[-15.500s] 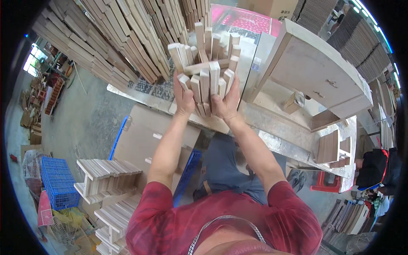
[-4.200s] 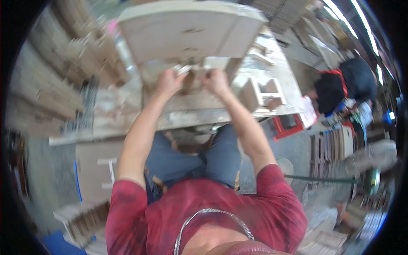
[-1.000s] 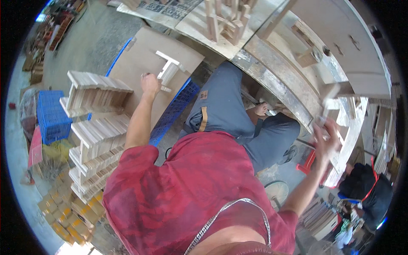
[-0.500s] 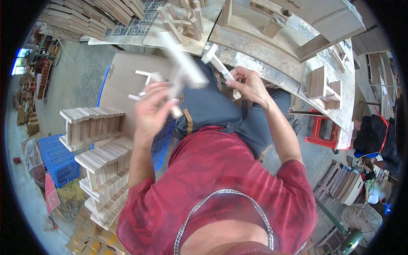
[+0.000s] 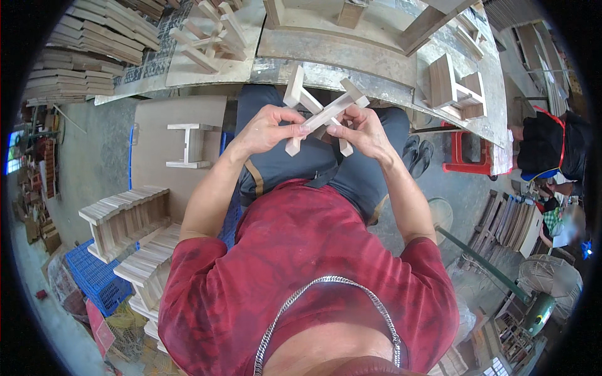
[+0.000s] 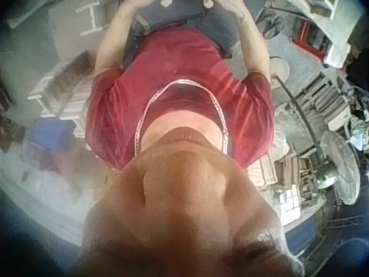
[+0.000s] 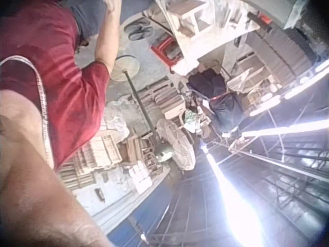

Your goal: Assembling small wooden H-shaped joints by interlocking components and stacking them.

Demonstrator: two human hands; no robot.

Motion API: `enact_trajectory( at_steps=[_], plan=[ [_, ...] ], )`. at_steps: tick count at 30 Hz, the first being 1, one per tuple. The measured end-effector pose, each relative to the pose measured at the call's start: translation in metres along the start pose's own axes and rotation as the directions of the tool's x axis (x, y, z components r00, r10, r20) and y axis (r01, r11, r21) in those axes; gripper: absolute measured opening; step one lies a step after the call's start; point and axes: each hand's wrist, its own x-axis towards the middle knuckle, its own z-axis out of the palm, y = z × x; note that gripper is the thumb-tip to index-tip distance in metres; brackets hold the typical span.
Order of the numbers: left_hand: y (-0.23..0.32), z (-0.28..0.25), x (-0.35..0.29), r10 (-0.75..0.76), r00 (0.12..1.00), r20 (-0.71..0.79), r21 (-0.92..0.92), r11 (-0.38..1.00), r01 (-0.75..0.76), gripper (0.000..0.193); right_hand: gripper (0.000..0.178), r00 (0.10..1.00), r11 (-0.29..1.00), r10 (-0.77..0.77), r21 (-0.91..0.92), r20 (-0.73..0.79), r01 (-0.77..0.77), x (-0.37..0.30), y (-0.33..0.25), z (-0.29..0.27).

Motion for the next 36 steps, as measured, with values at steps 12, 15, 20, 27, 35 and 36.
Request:
enact_trajectory(
  at_steps=[12, 15, 20, 27, 35, 36],
  plan=[
    [-0.002, -0.014, 0.034, -0.024, 0.999, -0.025, -0.299, 0.954, 0.015, 0.025, 0.015, 1.0, 0.962, -0.007, 0.271, -0.028, 0.014, 0.028, -0.007, -0.005],
    [-0.001, -0.019, 0.04, 0.022, 0.999, -0.045, -0.311, 0.95, -0.035, 0.025, 0.013, 0.996, 0.959, -0.051, 0.273, -0.075, 0.07, 0.033, -0.007, -0.006],
    [0.017, -0.025, 0.045, -0.016, 0.999, -0.049, -0.195, 0.981, 0.006, 0.023, 0.013, 0.989, 0.962, -0.084, 0.249, -0.119, 0.112, 0.035, -0.012, -0.007],
    [0.019, -0.012, 0.056, 0.023, 0.992, -0.123, -0.298, 0.953, -0.059, 0.031, 0.012, 0.977, 0.911, -0.114, 0.373, -0.179, 0.174, 0.045, 0.003, -0.018],
    [0.043, 0.002, 0.072, 0.454, 0.808, -0.375, 0.474, 0.843, -0.254, 0.026, 0.03, 0.986, 0.791, -0.081, 0.593, -0.147, 0.153, 0.054, -0.015, -0.041],
    [0.051, 0.0, 0.079, 0.463, 0.806, -0.37, 0.485, 0.836, -0.258, 0.022, 0.038, 0.947, 0.949, -0.235, 0.159, -0.219, 0.272, 0.055, -0.017, -0.045]
  ],
)
